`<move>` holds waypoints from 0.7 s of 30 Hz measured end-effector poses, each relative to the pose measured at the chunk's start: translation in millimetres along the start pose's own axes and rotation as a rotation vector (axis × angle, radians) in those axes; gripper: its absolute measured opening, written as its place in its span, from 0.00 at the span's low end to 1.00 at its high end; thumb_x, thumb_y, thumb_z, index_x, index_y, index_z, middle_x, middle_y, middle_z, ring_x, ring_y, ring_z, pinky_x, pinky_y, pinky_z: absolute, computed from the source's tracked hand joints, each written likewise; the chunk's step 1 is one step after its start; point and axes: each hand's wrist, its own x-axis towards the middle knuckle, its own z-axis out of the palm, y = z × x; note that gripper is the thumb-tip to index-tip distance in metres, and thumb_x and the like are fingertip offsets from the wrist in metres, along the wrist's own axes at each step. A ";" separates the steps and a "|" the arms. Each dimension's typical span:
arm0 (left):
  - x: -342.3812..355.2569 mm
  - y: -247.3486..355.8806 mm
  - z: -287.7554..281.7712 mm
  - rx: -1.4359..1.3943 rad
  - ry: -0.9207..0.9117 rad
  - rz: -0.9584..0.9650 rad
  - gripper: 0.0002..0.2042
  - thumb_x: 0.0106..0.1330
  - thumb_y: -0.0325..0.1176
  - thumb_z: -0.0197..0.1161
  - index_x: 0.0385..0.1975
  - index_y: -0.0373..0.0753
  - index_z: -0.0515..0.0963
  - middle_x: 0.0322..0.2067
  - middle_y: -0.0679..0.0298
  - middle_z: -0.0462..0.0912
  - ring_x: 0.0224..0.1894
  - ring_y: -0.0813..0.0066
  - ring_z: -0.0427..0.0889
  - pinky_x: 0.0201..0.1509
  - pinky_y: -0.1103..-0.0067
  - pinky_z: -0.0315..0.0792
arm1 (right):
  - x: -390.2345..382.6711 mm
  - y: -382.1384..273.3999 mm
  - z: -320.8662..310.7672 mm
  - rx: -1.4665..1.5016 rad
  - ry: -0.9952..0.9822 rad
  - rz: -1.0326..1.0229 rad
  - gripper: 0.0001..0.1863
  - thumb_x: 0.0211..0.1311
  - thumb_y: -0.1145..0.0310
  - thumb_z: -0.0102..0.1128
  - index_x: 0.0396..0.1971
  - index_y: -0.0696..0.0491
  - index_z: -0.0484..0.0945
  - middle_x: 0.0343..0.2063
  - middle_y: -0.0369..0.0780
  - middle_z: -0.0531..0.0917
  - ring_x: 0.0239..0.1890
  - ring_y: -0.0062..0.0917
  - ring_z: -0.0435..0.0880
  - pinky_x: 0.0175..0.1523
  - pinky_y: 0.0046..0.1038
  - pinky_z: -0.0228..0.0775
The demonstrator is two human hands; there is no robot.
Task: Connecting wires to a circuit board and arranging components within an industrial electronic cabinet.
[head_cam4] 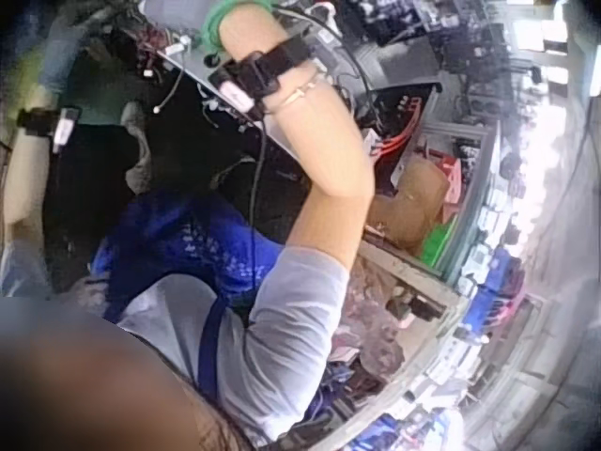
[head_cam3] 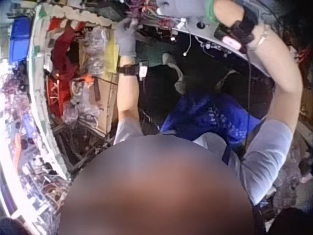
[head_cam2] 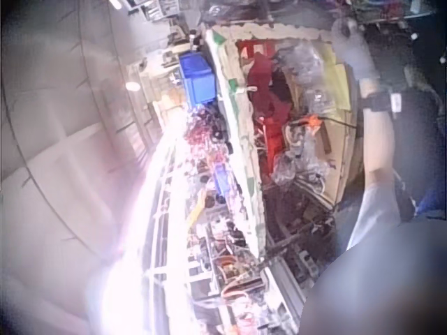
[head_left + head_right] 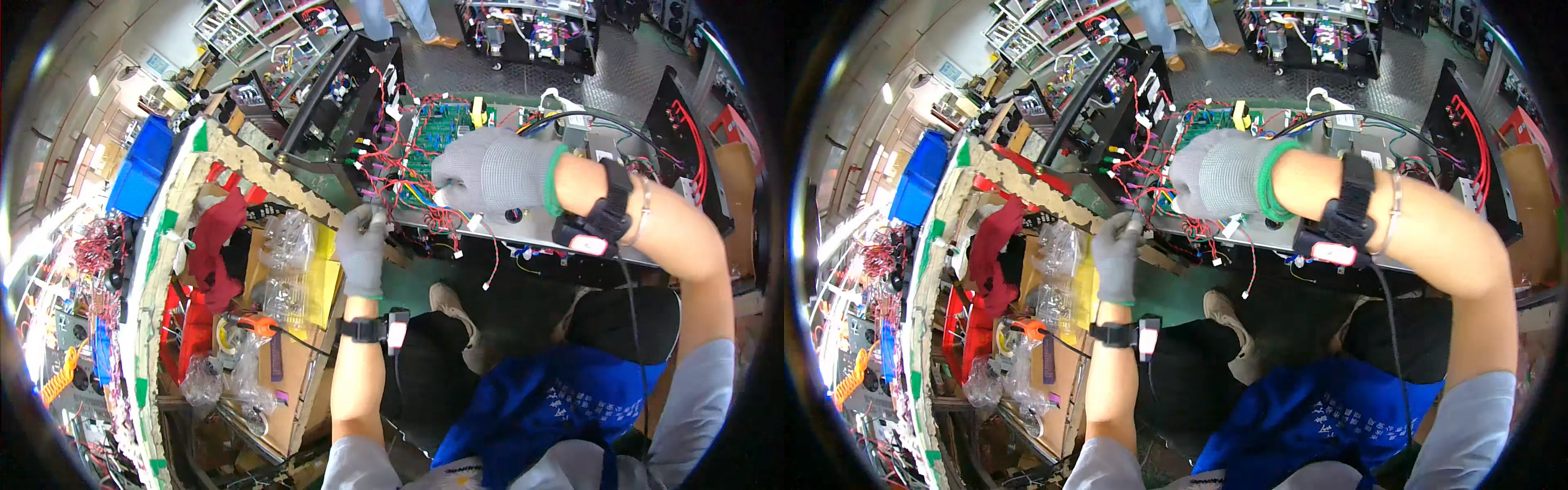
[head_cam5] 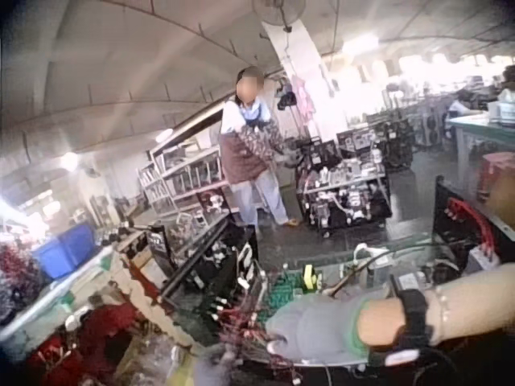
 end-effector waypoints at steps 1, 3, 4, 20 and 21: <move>10.0 -21.8 11.2 -0.022 -0.016 0.025 0.09 0.60 0.31 0.63 0.36 0.33 0.77 0.25 0.61 0.79 0.28 0.74 0.78 0.34 0.78 0.72 | -6.4 1.9 5.4 0.100 0.082 -0.002 0.17 0.59 0.55 0.52 0.33 0.54 0.78 0.30 0.45 0.79 0.35 0.39 0.80 0.42 0.39 0.70; 22.4 -55.0 20.8 0.157 -0.028 0.212 0.12 0.61 0.31 0.64 0.41 0.30 0.76 0.25 0.67 0.79 0.23 0.83 0.74 0.23 0.84 0.67 | -13.5 -1.0 12.6 0.202 0.178 -0.031 0.18 0.59 0.54 0.52 0.34 0.54 0.78 0.30 0.45 0.80 0.35 0.39 0.80 0.42 0.37 0.70; 21.1 -52.2 25.7 0.246 -0.082 0.209 0.11 0.61 0.31 0.63 0.38 0.32 0.75 0.22 0.67 0.77 0.21 0.83 0.75 0.21 0.83 0.65 | -20.1 -3.5 18.9 0.269 0.233 0.001 0.17 0.57 0.55 0.52 0.33 0.55 0.79 0.30 0.47 0.80 0.35 0.40 0.81 0.42 0.38 0.71; 17.4 14.9 44.5 0.374 -0.305 0.076 0.15 0.58 0.42 0.60 0.25 0.33 0.77 0.26 0.47 0.79 0.34 0.47 0.79 0.38 0.61 0.72 | 11.5 34.5 -28.4 0.266 0.289 0.186 0.17 0.57 0.59 0.54 0.38 0.58 0.80 0.34 0.48 0.82 0.38 0.36 0.82 0.45 0.33 0.72; 15.1 19.7 44.0 0.389 -0.314 0.088 0.15 0.59 0.42 0.59 0.26 0.33 0.77 0.27 0.47 0.80 0.34 0.48 0.80 0.38 0.61 0.72 | 21.4 44.3 -32.1 0.149 0.325 0.150 0.17 0.56 0.60 0.54 0.37 0.58 0.80 0.34 0.48 0.82 0.39 0.36 0.82 0.45 0.33 0.72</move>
